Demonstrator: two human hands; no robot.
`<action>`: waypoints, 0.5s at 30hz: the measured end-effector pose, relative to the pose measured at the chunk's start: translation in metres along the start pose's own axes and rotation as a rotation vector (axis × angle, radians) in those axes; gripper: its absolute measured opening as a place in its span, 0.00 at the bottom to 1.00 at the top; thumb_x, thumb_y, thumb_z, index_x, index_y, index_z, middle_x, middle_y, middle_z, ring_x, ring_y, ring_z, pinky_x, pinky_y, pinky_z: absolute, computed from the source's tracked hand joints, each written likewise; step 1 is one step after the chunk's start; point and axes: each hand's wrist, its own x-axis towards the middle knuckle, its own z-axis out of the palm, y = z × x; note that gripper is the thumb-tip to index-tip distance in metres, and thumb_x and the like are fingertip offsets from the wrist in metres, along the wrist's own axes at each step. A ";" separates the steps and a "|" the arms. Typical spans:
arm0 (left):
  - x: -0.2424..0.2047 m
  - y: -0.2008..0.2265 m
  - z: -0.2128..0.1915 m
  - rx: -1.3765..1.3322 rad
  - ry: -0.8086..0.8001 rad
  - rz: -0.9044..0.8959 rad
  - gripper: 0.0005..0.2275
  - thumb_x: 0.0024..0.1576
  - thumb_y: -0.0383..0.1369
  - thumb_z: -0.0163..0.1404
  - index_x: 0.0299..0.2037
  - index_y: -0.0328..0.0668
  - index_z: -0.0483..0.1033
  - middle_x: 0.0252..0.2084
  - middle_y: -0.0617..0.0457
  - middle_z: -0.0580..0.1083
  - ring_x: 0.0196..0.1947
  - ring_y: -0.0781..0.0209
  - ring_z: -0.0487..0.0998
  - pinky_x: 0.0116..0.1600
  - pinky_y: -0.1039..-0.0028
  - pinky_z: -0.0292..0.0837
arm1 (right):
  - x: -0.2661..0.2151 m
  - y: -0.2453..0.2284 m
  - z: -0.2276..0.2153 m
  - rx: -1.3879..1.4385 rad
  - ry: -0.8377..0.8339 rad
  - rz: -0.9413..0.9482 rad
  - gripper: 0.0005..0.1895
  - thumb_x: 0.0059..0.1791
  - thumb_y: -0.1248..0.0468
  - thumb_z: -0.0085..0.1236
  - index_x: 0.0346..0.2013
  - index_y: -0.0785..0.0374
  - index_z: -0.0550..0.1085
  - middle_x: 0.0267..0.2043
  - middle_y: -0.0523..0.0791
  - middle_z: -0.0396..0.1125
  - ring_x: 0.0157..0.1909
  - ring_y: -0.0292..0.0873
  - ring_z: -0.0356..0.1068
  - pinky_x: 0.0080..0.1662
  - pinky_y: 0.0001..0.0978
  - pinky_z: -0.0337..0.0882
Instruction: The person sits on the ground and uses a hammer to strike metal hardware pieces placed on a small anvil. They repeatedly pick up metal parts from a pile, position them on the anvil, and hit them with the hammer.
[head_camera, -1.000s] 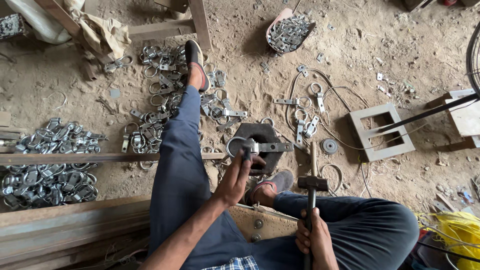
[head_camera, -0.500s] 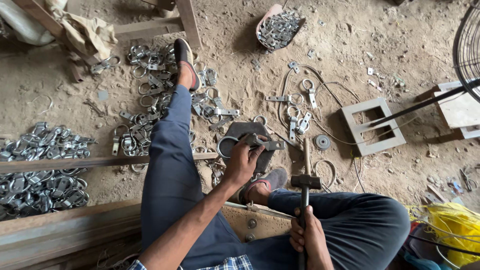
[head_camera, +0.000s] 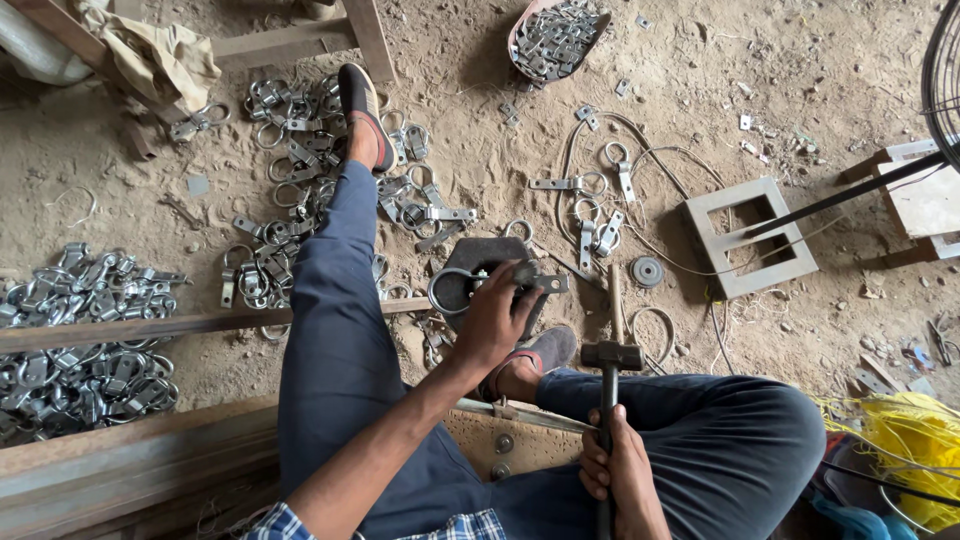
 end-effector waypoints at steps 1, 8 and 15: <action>0.002 -0.005 0.003 0.005 -0.034 -0.032 0.12 0.64 0.37 0.49 0.50 0.36 0.74 0.45 0.45 0.77 0.41 0.53 0.82 0.45 0.66 0.80 | -0.001 0.000 0.001 -0.016 0.016 0.003 0.25 0.58 0.43 0.32 0.41 0.61 0.65 0.16 0.39 0.46 0.11 0.32 0.42 0.14 0.26 0.46; 0.005 -0.031 0.011 0.147 -0.034 0.224 0.13 0.65 0.36 0.51 0.52 0.33 0.74 0.42 0.42 0.78 0.44 0.50 0.80 0.50 0.61 0.77 | -0.004 0.000 0.005 -0.097 0.086 -0.004 0.28 0.57 0.40 0.30 0.41 0.62 0.65 0.15 0.39 0.46 0.11 0.33 0.43 0.13 0.27 0.47; 0.006 -0.030 0.015 0.060 -0.082 0.111 0.12 0.65 0.36 0.50 0.51 0.35 0.74 0.38 0.43 0.78 0.42 0.48 0.80 0.48 0.60 0.77 | -0.019 -0.001 0.033 -0.564 0.213 -0.233 0.24 0.57 0.46 0.36 0.35 0.64 0.68 0.16 0.43 0.54 0.11 0.37 0.50 0.14 0.33 0.54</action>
